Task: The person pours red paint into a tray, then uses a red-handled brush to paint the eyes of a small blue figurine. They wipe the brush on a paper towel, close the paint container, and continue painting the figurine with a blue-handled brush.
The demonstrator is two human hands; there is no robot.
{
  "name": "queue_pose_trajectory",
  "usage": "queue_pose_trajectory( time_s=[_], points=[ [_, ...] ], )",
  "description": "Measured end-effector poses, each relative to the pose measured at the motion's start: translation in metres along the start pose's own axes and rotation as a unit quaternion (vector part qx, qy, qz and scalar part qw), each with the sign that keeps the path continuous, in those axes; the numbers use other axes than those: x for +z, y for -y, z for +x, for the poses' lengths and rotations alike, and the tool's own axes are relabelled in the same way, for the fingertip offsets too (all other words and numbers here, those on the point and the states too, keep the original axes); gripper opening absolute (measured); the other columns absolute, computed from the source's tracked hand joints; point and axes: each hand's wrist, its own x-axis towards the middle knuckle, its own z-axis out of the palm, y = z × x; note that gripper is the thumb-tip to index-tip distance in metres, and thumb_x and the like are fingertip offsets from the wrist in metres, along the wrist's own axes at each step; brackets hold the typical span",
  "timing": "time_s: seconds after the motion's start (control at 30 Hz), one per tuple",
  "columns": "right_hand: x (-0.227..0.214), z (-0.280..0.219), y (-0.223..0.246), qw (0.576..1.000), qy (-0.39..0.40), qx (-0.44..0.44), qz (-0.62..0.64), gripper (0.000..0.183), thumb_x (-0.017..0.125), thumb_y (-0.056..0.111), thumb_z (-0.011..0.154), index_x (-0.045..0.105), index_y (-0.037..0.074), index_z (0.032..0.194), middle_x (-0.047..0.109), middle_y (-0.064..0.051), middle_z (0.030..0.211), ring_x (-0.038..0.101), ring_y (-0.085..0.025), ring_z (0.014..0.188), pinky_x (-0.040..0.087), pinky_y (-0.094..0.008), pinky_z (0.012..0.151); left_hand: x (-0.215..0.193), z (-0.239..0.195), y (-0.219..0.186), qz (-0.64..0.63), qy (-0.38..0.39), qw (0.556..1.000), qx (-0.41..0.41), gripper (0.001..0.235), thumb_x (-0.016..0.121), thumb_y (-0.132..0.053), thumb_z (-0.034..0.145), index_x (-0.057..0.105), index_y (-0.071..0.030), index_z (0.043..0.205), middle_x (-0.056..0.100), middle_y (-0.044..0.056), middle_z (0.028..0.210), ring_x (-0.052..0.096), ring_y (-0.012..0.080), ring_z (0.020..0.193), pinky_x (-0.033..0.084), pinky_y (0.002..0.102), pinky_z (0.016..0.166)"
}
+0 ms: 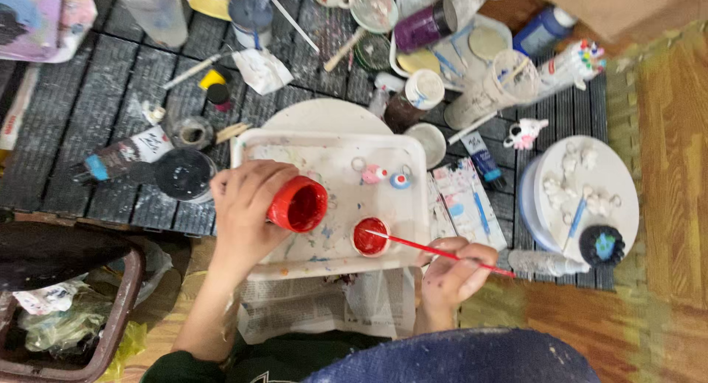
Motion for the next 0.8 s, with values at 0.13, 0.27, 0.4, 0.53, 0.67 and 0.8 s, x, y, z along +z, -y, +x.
queue_pose_trajectory(
  time_s=[0.13,0.27,0.4,0.53,0.67,0.8],
  points=[
    [-0.034,-0.002,-0.024,0.939,-0.219,0.236,0.122,0.019,0.047,0.011,0.114,0.048,-0.003,0.101,0.059,-0.014,0.097,0.058,-0.016,0.075,0.047,-0.027,0.064,-0.001,-0.004,0.001,-0.028,0.033,0.999,0.000,0.066,0.090,-0.022,0.067,0.063,-0.012,0.126,0.065,0.004,0.127,0.059,0.0258,0.122,0.033,0.045,0.102],
    [-0.045,-0.014,-0.037,0.973,-0.021,0.229,-0.009,0.018,0.063,-0.003,0.097,0.049,0.007,0.104,0.057,-0.005,0.103,0.049,-0.010,0.066,0.043,-0.024,0.057,0.004,-0.004,0.001,-0.030,0.042,0.999,0.016,0.064,0.091,-0.023,0.070,0.062,-0.012,0.127,0.066,0.003,0.127,0.060,0.0262,0.122,0.033,0.045,0.103],
    [-0.046,-0.023,-0.026,0.966,0.041,0.247,-0.062,0.008,0.056,-0.001,0.101,0.054,0.003,0.108,0.067,-0.011,0.098,0.060,-0.014,0.066,0.046,-0.024,0.058,0.004,-0.005,0.001,-0.036,0.048,0.998,0.016,0.065,0.091,-0.024,0.071,0.062,-0.013,0.128,0.066,0.004,0.128,0.059,0.0269,0.123,0.033,0.046,0.103],
    [-0.029,-0.027,-0.021,0.974,0.104,0.173,-0.097,0.012,0.061,0.000,0.101,0.051,0.000,0.108,0.069,-0.017,0.096,0.067,-0.018,0.074,0.055,-0.031,0.066,0.006,-0.007,0.002,-0.038,0.046,0.998,0.021,0.062,0.091,-0.021,0.073,0.062,-0.014,0.128,0.066,0.002,0.128,0.059,0.0270,0.123,0.033,0.046,0.103],
    [0.003,-0.034,-0.014,0.996,0.079,0.037,-0.034,0.008,0.057,0.009,0.107,0.051,0.005,0.110,0.071,-0.015,0.094,0.069,-0.018,0.073,0.059,-0.030,0.064,0.007,-0.010,0.000,-0.031,0.052,0.998,0.028,0.063,0.090,-0.020,0.072,0.064,-0.014,0.129,0.066,0.002,0.128,0.059,0.0275,0.122,0.033,0.046,0.103],
    [0.036,-0.025,-0.002,0.984,0.141,-0.076,-0.073,0.010,0.057,0.015,0.105,0.055,0.005,0.106,0.069,-0.015,0.093,0.070,-0.024,0.077,0.061,-0.036,0.071,0.007,-0.010,-0.001,-0.009,0.066,0.997,0.036,0.061,0.088,-0.018,0.070,0.066,-0.015,0.127,0.067,0.000,0.128,0.060,0.0254,0.121,0.033,0.046,0.103]
  ],
)
